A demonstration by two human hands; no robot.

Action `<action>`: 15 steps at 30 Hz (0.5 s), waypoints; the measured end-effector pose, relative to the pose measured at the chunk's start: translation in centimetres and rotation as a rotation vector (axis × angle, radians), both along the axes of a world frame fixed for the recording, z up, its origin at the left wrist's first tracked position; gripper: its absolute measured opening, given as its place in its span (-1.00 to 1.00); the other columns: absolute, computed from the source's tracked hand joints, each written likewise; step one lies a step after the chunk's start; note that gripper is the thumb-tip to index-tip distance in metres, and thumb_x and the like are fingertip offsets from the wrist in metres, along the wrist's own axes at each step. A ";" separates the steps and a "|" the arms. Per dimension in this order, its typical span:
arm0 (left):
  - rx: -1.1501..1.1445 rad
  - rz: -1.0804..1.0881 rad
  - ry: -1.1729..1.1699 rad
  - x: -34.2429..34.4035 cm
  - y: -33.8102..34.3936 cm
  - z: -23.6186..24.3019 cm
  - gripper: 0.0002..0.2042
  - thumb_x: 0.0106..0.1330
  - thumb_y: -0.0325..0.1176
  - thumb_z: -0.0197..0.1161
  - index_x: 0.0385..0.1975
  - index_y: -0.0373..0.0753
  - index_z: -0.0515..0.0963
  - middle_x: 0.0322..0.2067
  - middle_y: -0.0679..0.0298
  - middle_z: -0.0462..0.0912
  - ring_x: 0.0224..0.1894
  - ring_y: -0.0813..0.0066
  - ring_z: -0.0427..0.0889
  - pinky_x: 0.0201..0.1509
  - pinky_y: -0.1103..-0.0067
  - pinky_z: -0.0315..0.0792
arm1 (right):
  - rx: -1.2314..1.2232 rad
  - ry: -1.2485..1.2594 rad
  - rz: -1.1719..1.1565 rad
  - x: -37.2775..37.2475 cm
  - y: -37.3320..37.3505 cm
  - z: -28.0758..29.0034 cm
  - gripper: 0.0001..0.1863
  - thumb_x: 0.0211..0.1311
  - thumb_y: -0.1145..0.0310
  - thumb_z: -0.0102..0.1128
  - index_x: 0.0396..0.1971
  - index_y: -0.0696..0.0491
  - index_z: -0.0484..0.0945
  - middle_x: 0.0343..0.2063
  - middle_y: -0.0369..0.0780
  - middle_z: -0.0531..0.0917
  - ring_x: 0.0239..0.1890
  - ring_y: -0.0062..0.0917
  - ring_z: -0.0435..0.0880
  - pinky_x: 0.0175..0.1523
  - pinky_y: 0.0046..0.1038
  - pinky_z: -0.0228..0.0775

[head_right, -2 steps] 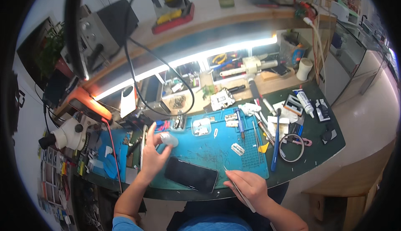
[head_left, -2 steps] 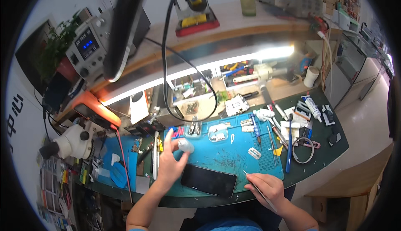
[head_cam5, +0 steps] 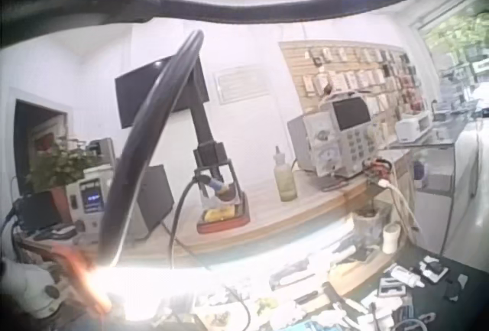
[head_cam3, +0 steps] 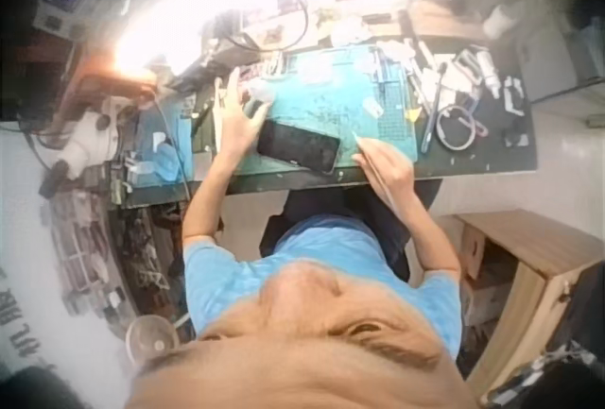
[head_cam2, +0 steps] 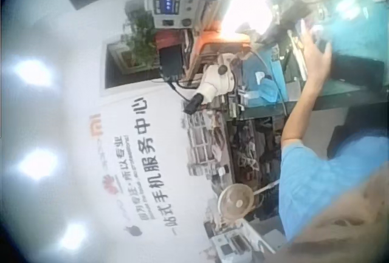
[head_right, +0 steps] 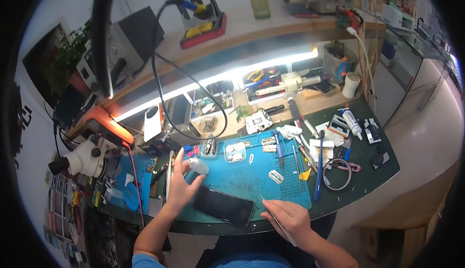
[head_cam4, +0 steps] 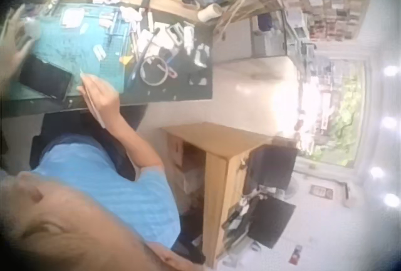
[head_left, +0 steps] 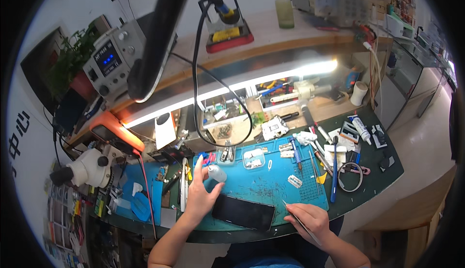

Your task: The person uses a hot air gun and tweezers to work on a smartphone placed on a blue mat. They repeatedly apply liquid from a bottle to the device's edge while heating and manipulating small components.

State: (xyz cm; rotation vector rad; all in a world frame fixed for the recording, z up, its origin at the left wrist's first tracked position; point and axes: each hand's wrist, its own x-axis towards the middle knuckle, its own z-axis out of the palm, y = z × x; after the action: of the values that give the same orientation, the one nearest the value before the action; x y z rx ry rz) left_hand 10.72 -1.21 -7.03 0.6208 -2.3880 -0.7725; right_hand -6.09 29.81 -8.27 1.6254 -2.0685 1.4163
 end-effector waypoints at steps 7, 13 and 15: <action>-0.438 0.138 0.226 3.4 -0.5 7.2 -0.34 0.42 -0.52 0.43 0.50 -0.39 0.35 0.14 0.02 0.67 0.17 0.19 0.65 0.31 0.32 0.52 | -0.032 -0.001 0.033 0.2 -0.2 -0.3 -0.64 0.29 0.38 0.58 0.05 0.13 0.75 -0.18 -0.16 0.84 -0.25 -0.30 0.85 -0.20 -0.38 0.70; -0.313 -0.068 0.806 -7.6 -4.3 28.8 -0.41 0.68 -0.29 0.15 0.58 -0.46 0.27 -0.02 0.08 0.79 -0.10 0.42 0.74 0.04 0.55 0.54 | 0.016 0.016 -0.031 -0.9 0.9 -0.8 -0.65 0.32 0.36 0.56 0.04 0.13 0.74 -0.18 -0.15 0.84 -0.23 -0.28 0.86 -0.19 -0.37 0.72; -0.133 -0.147 0.580 -14.1 -8.0 36.5 -0.26 0.61 -0.11 0.31 0.64 -0.32 0.21 0.31 0.05 0.65 0.30 0.34 0.66 0.35 0.46 0.48 | -0.008 0.004 -0.018 -0.4 0.6 -0.4 -0.65 0.32 0.36 0.56 0.04 0.13 0.74 -0.17 -0.14 0.84 -0.22 -0.29 0.87 -0.18 -0.38 0.72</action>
State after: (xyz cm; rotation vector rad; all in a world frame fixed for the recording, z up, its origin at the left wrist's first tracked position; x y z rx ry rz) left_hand -3.36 -9.21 29.50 0.1341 -1.9360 -0.7267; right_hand -6.47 30.45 -8.67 1.6012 -2.0668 1.4124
